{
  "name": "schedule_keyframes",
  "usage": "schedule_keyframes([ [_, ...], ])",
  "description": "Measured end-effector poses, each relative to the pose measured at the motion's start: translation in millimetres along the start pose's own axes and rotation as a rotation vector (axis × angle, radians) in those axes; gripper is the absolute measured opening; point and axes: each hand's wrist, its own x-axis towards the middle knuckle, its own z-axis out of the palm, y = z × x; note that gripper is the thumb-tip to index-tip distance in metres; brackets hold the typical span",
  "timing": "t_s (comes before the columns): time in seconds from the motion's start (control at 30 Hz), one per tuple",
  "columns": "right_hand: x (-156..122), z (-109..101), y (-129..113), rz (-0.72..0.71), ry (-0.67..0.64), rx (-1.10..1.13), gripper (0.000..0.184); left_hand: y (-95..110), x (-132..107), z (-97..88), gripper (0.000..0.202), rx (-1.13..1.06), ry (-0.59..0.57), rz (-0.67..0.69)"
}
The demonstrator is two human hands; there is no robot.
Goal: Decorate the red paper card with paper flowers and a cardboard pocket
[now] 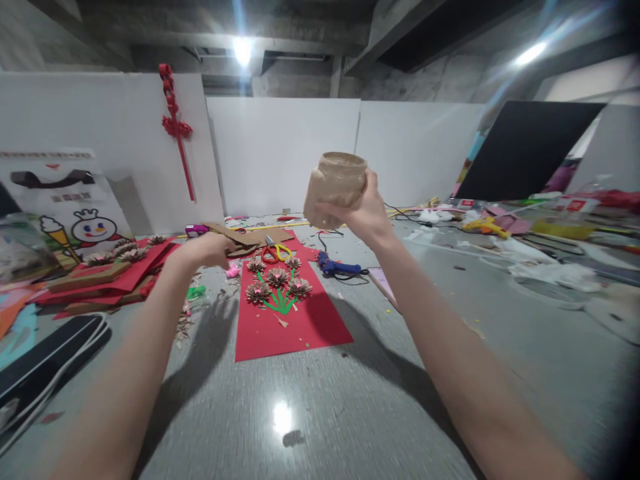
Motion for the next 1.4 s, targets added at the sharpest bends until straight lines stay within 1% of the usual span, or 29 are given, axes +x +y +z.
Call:
schedule_keyframes([
  [0.03,-0.2,-0.7,-2.1,0.012,0.002,0.004,0.090,23.5,1.5,2.0,0.026,-0.008,-0.052,0.058],
  [0.07,-0.3,-1.3,-4.0,0.025,0.009,0.013,0.091,46.7,2.4,6.1,0.030,-0.030,-0.113,0.144],
  [0.13,0.0,-2.5,-6.8,0.041,0.027,0.039,0.094,85.6,2.3,20.8,0.031,-0.063,-0.227,0.325],
  [0.17,0.2,-3.0,-7.7,0.048,0.036,0.047,0.094,99.3,1.0,30.8,0.029,-0.069,-0.264,0.385],
  [0.2,0.5,-3.4,-8.4,0.056,0.040,0.050,0.095,108.6,-1.0,41.7,0.027,-0.070,-0.271,0.428],
  [0.23,0.7,-3.9,-8.8,0.062,0.040,0.050,0.094,113.9,-3.8,53.2,0.025,-0.062,-0.271,0.445],
  [0.27,0.8,-4.5,-9.2,0.066,0.037,0.049,0.093,116.0,-7.3,64.5,0.022,-0.037,-0.261,0.414],
  [0.33,0.9,-5.4,-9.8,0.065,0.036,0.055,0.089,114.3,-15.2,84.6,0.021,0.028,-0.220,0.339],
  [0.4,0.7,-5.9,-10.5,0.060,0.046,0.069,0.086,110.5,-23.2,99.0,0.026,0.046,-0.149,0.290],
  [0.47,0.7,-6.0,-10.9,0.065,0.068,0.081,0.086,108.5,-30.3,106.5,0.030,0.028,-0.102,0.255],
  [0.53,0.9,-5.7,-10.1,0.053,0.080,0.090,0.087,106.8,-36.5,107.7,0.031,0.016,-0.092,0.218],
  [0.63,2.0,-4.9,-6.3,0.013,0.072,0.094,0.085,96.7,-45.4,100.2,0.030,0.071,-0.091,0.125],
  [0.7,2.9,-4.7,-3.5,-0.004,0.065,0.091,0.084,81.5,-52.2,90.7,0.031,0.177,-0.054,0.003],
  [0.77,3.4,-4.9,-2.2,-0.010,0.067,0.087,0.086,61.9,-59.1,79.1,0.034,0.343,-0.014,-0.238],
  [0.83,3.2,-5.5,-2.8,0.003,0.070,0.077,0.089,42.9,-65.1,67.1,0.037,0.460,-0.056,-0.521],
  [0.87,2.9,-5.8,-3.6,0.018,0.070,0.068,0.090,35.1,-67.4,61.6,0.037,0.491,-0.035,-0.610],
  [0.93,2.1,-6.2,-5.4,0.037,0.066,0.054,0.091,24.1,-70.1,53.2,0.037,0.507,-0.048,-0.683],
  [1.03,1.1,-5.6,-7.1,0.022,0.062,0.059,0.089,18.3,-69.3,48.8,0.038,0.460,-0.085,-0.656],
  [1.1,0.9,-4.7,-7.2,0.032,0.068,0.068,0.090,18.6,-65.8,51.5,0.037,0.414,-0.071,-0.574],
  [1.17,0.9,-3.8,-6.9,0.052,0.073,0.075,0.092,21.0,-60.7,56.7,0.035,0.333,-0.036,-0.460],
  [1.3,1.2,-2.9,-6.7,0.029,0.066,0.088,0.087,33.9,-48.4,66.7,0.034,0.112,0.023,-0.219],
  [1.4,1.4,-3.0,-7.2,0.067,0.057,0.088,0.089,50.1,-41.4,71.1,0.038,0.002,0.010,-0.114],
])
